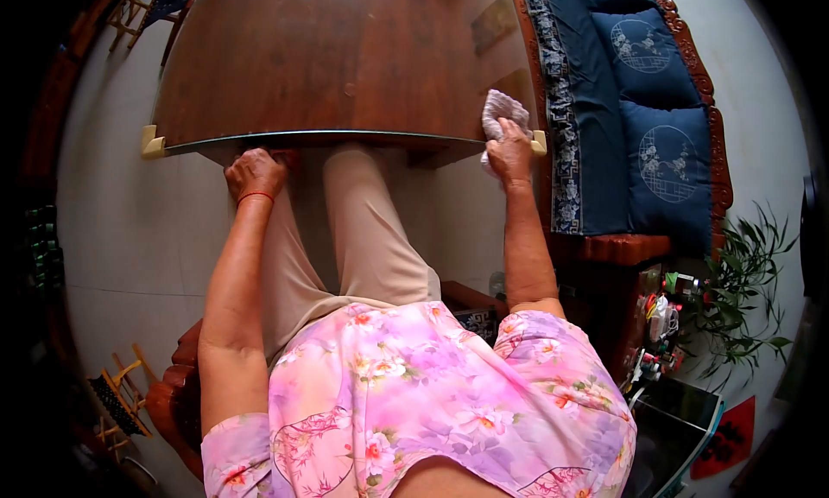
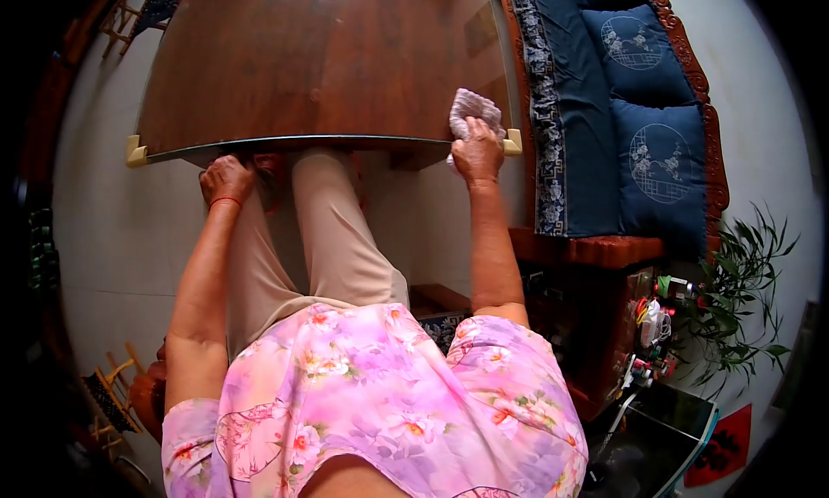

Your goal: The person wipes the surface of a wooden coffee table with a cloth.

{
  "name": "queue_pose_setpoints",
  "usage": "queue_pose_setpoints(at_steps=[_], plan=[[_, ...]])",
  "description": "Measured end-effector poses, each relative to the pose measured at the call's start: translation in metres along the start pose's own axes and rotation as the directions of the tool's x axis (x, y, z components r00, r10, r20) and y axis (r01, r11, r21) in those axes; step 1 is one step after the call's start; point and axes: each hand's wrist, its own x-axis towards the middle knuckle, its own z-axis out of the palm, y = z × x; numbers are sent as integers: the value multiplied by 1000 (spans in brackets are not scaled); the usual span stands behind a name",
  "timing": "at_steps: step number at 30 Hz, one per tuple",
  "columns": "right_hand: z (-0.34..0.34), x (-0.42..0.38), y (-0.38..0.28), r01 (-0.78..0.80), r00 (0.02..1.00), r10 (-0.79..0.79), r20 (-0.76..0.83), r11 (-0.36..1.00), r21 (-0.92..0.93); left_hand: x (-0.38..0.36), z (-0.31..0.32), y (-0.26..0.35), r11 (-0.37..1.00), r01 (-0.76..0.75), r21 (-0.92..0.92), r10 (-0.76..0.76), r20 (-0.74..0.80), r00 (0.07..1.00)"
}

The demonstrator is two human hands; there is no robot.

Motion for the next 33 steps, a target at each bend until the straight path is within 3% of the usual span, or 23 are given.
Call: queue_pose_setpoints(at_steps=[5,17,20,23,26,29,30,33], plan=[[-2,-9,-87,164,986,-164,9,986,-35,-2,-6,0,1000,-3,-7,3,6,1000],[12,2,-254,457,886,-461,-49,853,252,5,-3,-10,999,33,-24,-33,12,999],[17,6,-268,497,862,-505,-53,819,285,6,-5,-8,999,51,-17,-51,23,998],[18,17,-250,512,847,-531,-35,794,329,5,-1,-10,998,51,-26,-50,38,998],[11,34,-205,457,886,-463,-21,865,206,9,5,-14,999,44,-17,-43,49,998],[11,55,-131,278,959,-283,11,948,156,6,2,-12,998,61,-1,-61,38,997],[3,60,-109,163,980,-175,89,978,130,7,2,-11,998,68,2,-68,44,997],[-1,67,-39,36,994,-39,99,999,35,4,-2,-7,998,65,9,-66,29,997]])
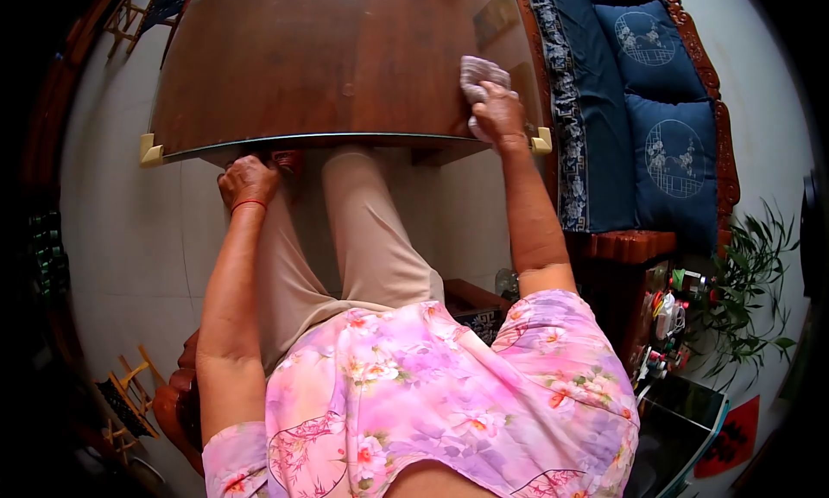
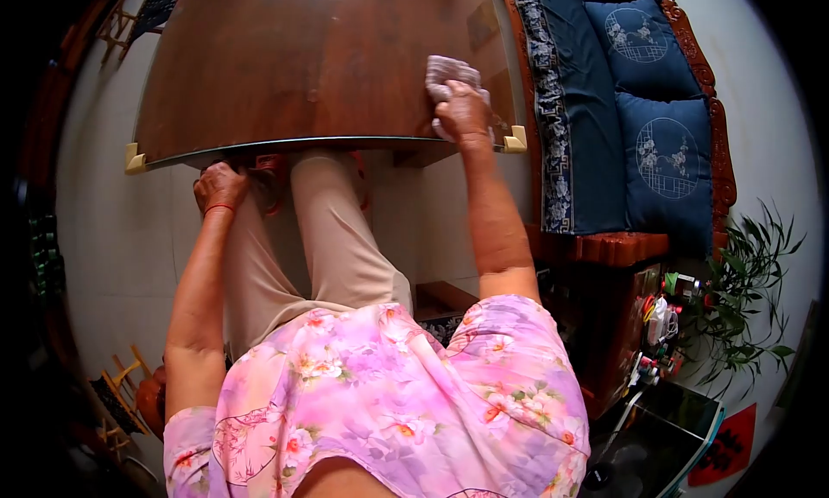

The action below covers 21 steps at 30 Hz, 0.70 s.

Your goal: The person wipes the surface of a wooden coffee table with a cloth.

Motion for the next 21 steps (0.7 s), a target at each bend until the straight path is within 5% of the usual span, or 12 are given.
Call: queue_pose_setpoints(at_steps=[4,10,16,21], plan=[[-14,-2,67,-260,965,262,19,963,-63,2,3,1,999,-19,27,20,-11,1000],[-8,-3,53,-292,956,290,-33,944,-155,3,3,5,999,-35,39,35,3,999],[9,-7,-34,27,999,-25,-40,998,57,6,7,6,998,-45,33,44,28,999],[24,-8,-137,338,941,-332,-59,930,145,7,10,6,998,-43,-37,44,33,998]])
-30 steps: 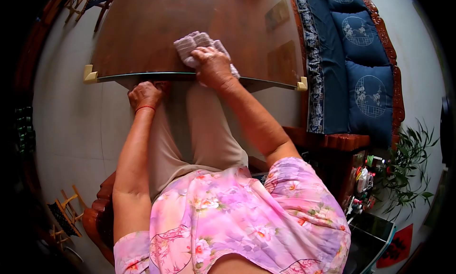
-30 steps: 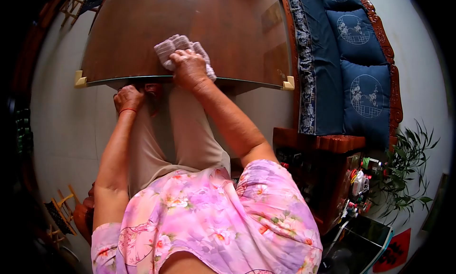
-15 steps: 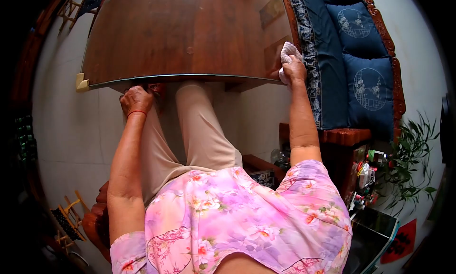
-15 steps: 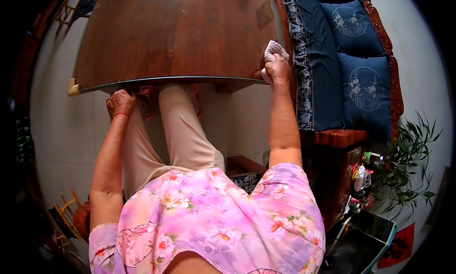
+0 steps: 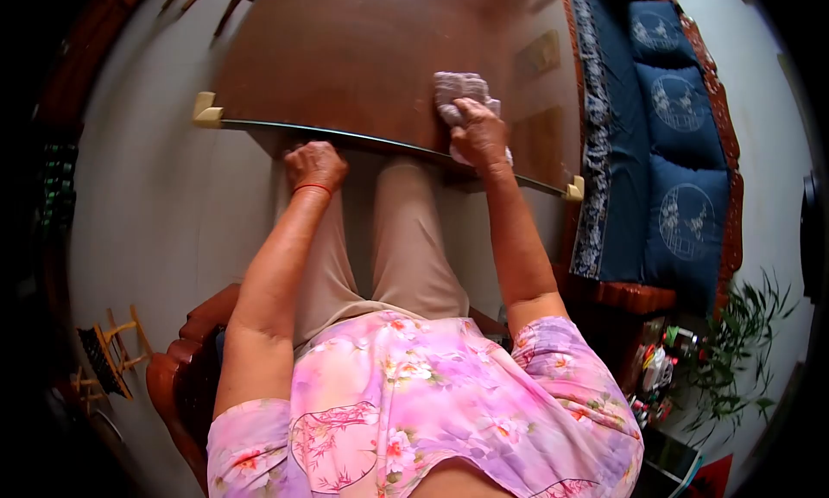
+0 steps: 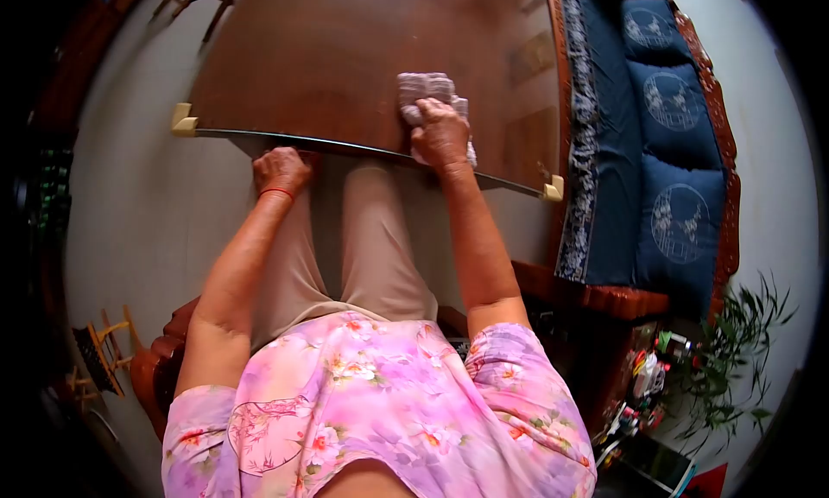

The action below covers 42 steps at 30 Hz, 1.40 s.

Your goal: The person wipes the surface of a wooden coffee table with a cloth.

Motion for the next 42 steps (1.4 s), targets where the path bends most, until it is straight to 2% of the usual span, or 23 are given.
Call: queue_pose_setpoints(at_steps=[2,7,9,12,15,16,17,18,19,20,22,24,25,27,29,31,33,35,36,39,42], plan=[[11,11,-47,141,989,-143,27,989,48,1,0,-3,1000,0,-9,0,14,1000],[24,31,-129,294,947,-304,102,950,102,5,4,-9,1000,-15,0,15,16,1000],[30,39,-147,345,925,-360,120,930,125,4,7,-13,997,-49,-66,43,-91,995],[43,50,-177,414,893,-437,113,893,177,7,8,-16,959,-63,-275,52,-47,998],[46,61,-219,447,862,-484,149,865,227,6,23,-21,892,-212,-400,82,-317,945],[48,65,-233,454,854,-493,164,862,226,7,28,-20,932,-183,-312,99,-267,959],[64,71,-245,488,843,-521,134,846,216,4,40,-18,774,-152,-615,-48,-296,954],[81,78,-257,494,839,-529,127,839,228,4,42,-20,748,-148,-647,-74,-303,950],[88,81,-268,524,829,-552,90,823,221,3,41,-21,797,-166,-581,-47,-333,942],[90,83,-280,508,835,-535,129,840,190,1,37,-22,885,-191,-425,25,-367,930],[91,85,-295,473,856,-493,153,868,149,4,31,-21,953,-220,-210,112,-431,895],[83,83,-291,471,849,-503,161,859,200,7,28,-23,974,-218,-57,165,-477,863],[84,81,-284,482,849,-517,111,843,238,11,28,-23,977,-212,17,192,-499,845],[76,77,-271,464,847,-512,146,845,267,13,27,-26,967,-196,161,253,-550,796],[67,66,-255,471,856,-511,77,833,290,11,28,-30,958,-188,218,281,-565,776],[58,58,-237,420,886,-458,71,858,296,4,19,-30,964,-197,179,263,-529,806],[44,53,-211,368,904,-411,116,888,277,-5,5,-21,978,-207,9,192,-418,888],[38,46,-182,316,920,-361,151,913,258,-16,-24,-13,989,-112,-95,94,-175,980],[35,42,-167,307,928,-347,137,920,245,-20,-31,-11,989,-52,-136,46,-44,998],[27,25,-119,265,954,-287,86,943,201,-2,14,-20,1000,-11,13,12,-140,990],[13,7,-74,193,976,-202,86,976,99,-20,2,-23,995,-89,45,97,-212,972]])
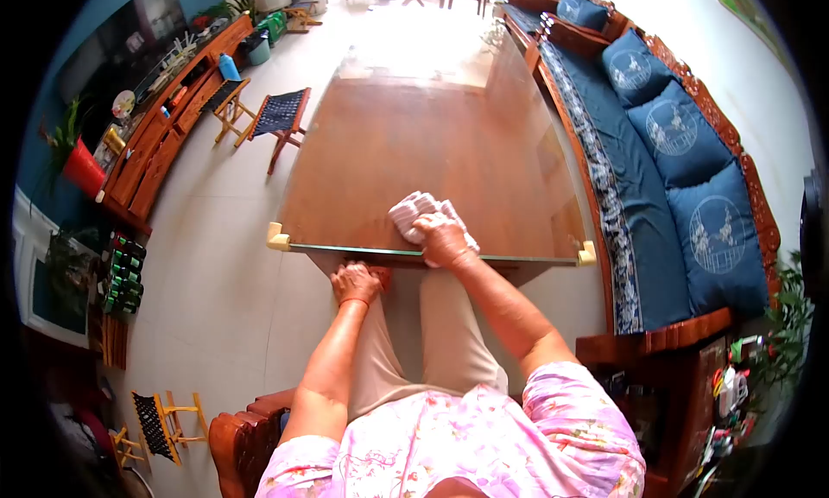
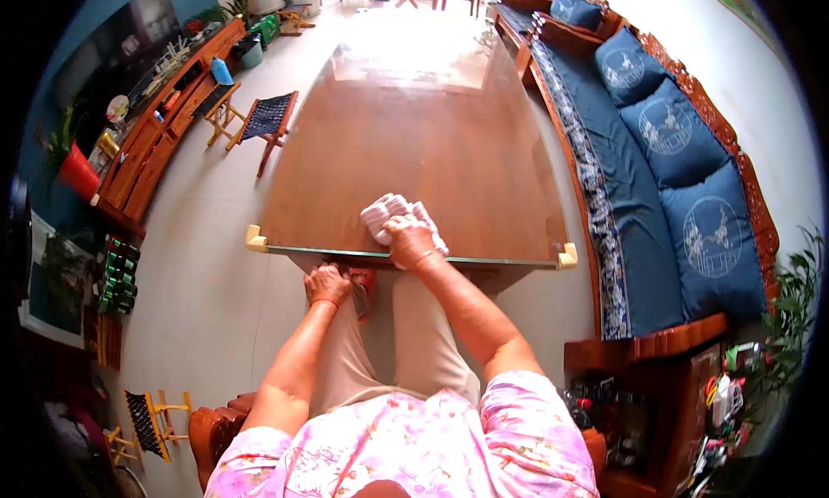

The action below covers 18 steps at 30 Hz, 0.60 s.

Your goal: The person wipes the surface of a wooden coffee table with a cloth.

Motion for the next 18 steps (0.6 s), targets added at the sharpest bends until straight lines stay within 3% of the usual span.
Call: queue_pose_setpoints(at_steps=[3,9,11,15,16,18], plan=[[-20,-35,39,-125,991,124,-50,992,-20,-7,11,-7,999,-34,-32,30,-122,992],[-41,-113,137,-318,937,306,-167,947,-49,-17,15,-14,993,-96,-76,84,-150,985],[-68,-135,140,-470,881,452,-138,866,-172,-16,17,-14,994,-88,-68,79,-118,990],[-65,-182,202,-595,795,538,-282,782,-185,-18,15,-13,994,-89,-65,81,-115,990],[-71,-186,203,-611,780,565,-270,780,-136,-17,12,-11,994,-85,-66,78,-94,992],[-69,-181,203,-611,787,554,-272,762,-213,-17,11,-10,992,-85,-93,75,-110,991]])
